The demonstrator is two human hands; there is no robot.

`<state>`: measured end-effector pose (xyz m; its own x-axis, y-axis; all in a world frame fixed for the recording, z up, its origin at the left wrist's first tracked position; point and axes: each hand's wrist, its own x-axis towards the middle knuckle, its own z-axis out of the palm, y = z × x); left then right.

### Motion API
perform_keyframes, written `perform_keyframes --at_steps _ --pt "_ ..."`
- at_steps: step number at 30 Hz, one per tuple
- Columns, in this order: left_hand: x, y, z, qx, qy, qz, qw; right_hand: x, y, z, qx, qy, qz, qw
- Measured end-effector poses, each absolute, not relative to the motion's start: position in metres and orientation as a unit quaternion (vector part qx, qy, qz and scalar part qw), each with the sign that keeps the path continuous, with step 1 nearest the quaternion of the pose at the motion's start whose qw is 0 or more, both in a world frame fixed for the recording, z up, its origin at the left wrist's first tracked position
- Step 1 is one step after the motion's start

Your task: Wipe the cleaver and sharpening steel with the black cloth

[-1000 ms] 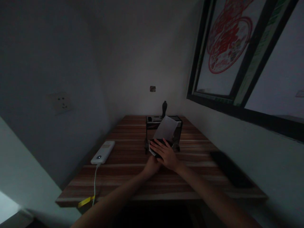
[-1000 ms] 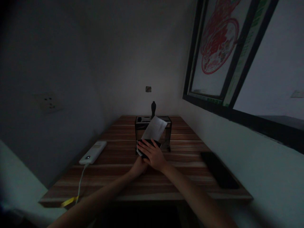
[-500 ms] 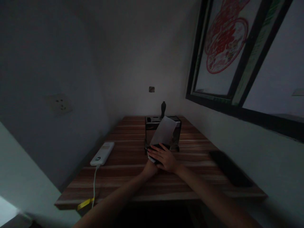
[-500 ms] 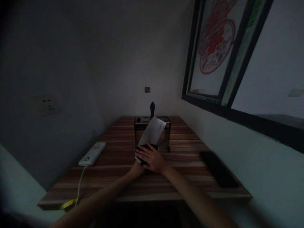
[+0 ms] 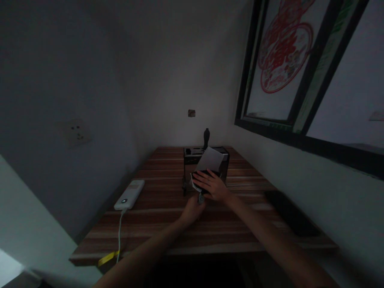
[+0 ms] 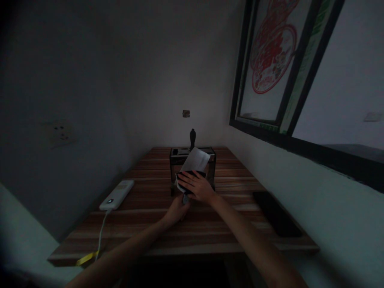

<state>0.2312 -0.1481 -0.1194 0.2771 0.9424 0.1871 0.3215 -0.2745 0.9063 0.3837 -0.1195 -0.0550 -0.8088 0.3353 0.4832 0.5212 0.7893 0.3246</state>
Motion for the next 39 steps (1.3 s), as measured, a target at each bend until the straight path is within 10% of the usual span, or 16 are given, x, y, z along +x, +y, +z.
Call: perform_keyframes --at_steps 39 --pt "0.231 -0.151 -0.114 0.7 0.462 0.385 0.385 0.37 -0.11 -0.019 -0.431 -0.789 -0.213 0.383"
